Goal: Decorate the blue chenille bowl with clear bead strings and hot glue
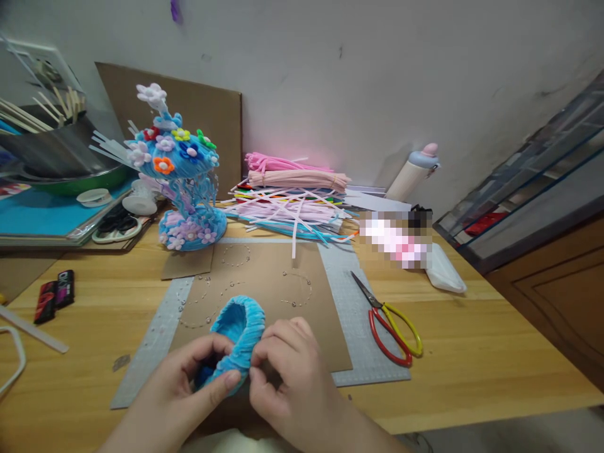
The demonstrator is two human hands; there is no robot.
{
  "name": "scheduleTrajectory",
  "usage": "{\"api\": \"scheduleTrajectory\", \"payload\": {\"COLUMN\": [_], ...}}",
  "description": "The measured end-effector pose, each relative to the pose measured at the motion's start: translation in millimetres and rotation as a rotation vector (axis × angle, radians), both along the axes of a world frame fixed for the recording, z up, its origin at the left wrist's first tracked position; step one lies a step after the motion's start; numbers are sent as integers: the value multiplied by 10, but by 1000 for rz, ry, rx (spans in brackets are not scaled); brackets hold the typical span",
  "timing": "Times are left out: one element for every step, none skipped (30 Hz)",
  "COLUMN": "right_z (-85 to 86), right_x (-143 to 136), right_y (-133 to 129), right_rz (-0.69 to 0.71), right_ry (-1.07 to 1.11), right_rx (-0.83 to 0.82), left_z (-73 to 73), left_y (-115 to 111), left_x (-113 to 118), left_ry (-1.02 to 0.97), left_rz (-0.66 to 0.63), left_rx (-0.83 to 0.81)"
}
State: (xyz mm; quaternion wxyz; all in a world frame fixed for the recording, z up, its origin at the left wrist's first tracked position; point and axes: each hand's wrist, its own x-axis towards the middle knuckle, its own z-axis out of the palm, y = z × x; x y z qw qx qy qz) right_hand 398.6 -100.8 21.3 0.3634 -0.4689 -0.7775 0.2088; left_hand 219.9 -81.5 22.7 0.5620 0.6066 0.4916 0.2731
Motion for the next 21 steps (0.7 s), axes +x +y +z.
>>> {"api": "scheduleTrajectory", "payload": {"right_z": [-14,-31,-52,-77,-107,-139,-173,-206,-236,-260,-277,-288,-292,-292,-290,-288,-287,-288,-293,-300,-310], "right_x": [3,4,4,0,-6,-17,-32,-51,-72,-93,-112,-128,-139,-147,-150,-151,-151,-150,-149,-148,-148], "right_y": [-6,-13,-21,-29,-39,-48,-55,-61,-64,-64,-63,-60,-57,-56,-56,-60,-66,-74,-84,-93,-101], "right_rz": [-23,-31,-27,-18,-18,-22,-26,-24,-13,7,36,60,74,84,92,100,109,118,127,131,133], "right_ry": [32,64,104,151,217,299,385,460,512,533,528,505,481,463,455,452,451,455,460,466,475], "right_rx": [-27,-53,-74,-91,-101,-110,-125,-145,-160,-168,-169,-171,-172,-181,-201,-227,-250,-264,-278,-296,-313], "left_z": [-1,0,3,9,18,31,44,57,67,72,70,62,47,26,3,-23,-48,-71,-90,-104,-111], "left_y": [10,18,22,23,20,14,5,-7,-22,-38,-55,-70,-84,-94,-101,-103,-102,-98,-93,-89,-85], "left_x": [-27,-52,-73,-86,-90,-83,-66,-40,-8,28,64,97,124,145,159,169,174,178,181,182,182], "left_ry": [-33,-81,-143,-218,-298,-377,-451,-518,-573,-618,-654,-681,-697,-701,-698,-688,-675,-663,-651,-641,-631], "left_rz": [-4,-9,-11,-8,11,46,88,130,165,189,200,203,205,211,221,229,234,236,237,243,255], "left_rx": [-23,-58,-110,-174,-237,-296,-350,-391,-420,-442,-467,-492,-509,-516,-517,-506,-490,-477,-472,-472,-472]}}
